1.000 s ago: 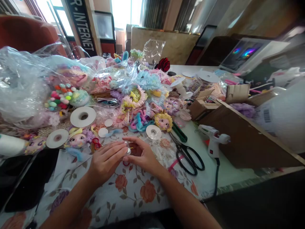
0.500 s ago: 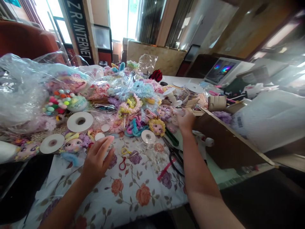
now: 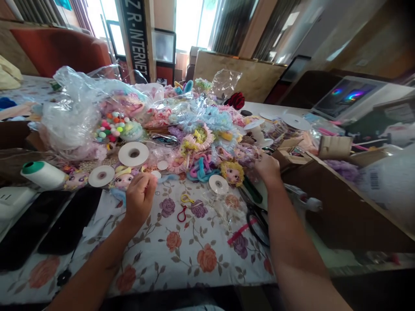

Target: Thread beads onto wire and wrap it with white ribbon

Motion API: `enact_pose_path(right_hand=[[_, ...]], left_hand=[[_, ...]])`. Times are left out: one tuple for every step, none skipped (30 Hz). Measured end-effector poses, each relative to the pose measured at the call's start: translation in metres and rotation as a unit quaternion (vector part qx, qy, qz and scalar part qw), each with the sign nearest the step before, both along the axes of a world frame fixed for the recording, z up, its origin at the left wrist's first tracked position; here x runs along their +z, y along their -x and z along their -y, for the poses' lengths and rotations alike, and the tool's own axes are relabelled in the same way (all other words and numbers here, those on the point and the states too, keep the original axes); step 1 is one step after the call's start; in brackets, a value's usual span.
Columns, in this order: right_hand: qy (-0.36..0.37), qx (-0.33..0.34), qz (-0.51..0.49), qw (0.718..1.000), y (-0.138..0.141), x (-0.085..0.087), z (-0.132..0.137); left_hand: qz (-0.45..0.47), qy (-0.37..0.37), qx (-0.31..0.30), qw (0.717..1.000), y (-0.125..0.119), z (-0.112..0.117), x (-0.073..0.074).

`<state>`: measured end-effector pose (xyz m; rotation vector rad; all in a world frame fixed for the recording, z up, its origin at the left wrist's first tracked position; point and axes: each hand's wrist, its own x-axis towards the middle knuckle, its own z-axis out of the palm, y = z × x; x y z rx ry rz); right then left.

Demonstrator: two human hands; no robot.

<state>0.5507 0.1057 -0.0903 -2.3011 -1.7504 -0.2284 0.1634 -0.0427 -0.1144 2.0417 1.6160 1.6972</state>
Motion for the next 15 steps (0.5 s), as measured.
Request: enact_pose_path(right_hand=[[-0.025, 0.010, 0.000, 1.000, 0.008, 0.005, 0.007], [-0.053, 0.030, -0.005, 0.998, 0.018, 0.009, 0.016], [-0.089, 0.064, -0.023, 0.994, 0.029, 0.013, 0.025], [-0.115, 0.109, -0.047, 0.986, 0.041, 0.016, 0.035], [-0.118, 0.151, -0.073, 0.979, 0.052, 0.019, 0.043], [-0.106, 0.188, -0.089, 0.972, 0.060, 0.022, 0.049], [-0.086, 0.212, -0.085, 0.970, 0.066, 0.024, 0.052], [-0.070, 0.215, -0.065, 0.972, 0.068, 0.026, 0.051], [-0.060, 0.200, -0.038, 0.977, 0.066, 0.029, 0.045], [-0.055, 0.170, -0.010, 0.984, 0.059, 0.032, 0.035], [-0.038, 0.131, 0.015, 0.991, 0.049, 0.036, 0.023], [-0.023, 0.105, 0.025, 0.994, 0.036, 0.042, 0.008], [-0.015, 0.086, 0.031, 0.996, 0.022, 0.047, -0.007], [-0.006, 0.067, 0.039, 0.997, 0.007, 0.053, -0.022], [0.005, 0.053, 0.047, 0.997, -0.008, 0.058, -0.036]], left_hand=[[0.011, 0.004, 0.005, 1.000, 0.000, 0.000, 0.000], [0.024, 0.011, 0.010, 1.000, 0.000, 0.000, 0.000], [0.040, 0.020, 0.012, 0.999, 0.001, 0.001, -0.001], [0.062, 0.030, 0.008, 0.998, 0.001, 0.002, -0.002], [0.087, 0.039, -0.001, 0.995, 0.002, 0.003, -0.003], [0.108, 0.049, -0.013, 0.993, 0.003, 0.004, -0.003], [0.124, 0.057, -0.024, 0.990, 0.004, 0.005, -0.004], [0.133, 0.064, -0.030, 0.989, 0.004, 0.006, -0.004], [0.132, 0.070, -0.031, 0.988, 0.004, 0.007, -0.003], [0.121, 0.075, -0.030, 0.989, 0.004, 0.008, -0.003], [0.104, 0.079, -0.028, 0.991, 0.003, 0.008, -0.002], [0.084, 0.082, -0.025, 0.993, 0.003, 0.008, -0.002], [0.065, 0.085, -0.021, 0.994, 0.002, 0.008, -0.002], [0.043, 0.085, -0.014, 0.995, 0.002, 0.007, -0.002], [0.021, 0.084, -0.006, 0.996, 0.001, 0.007, -0.002]])
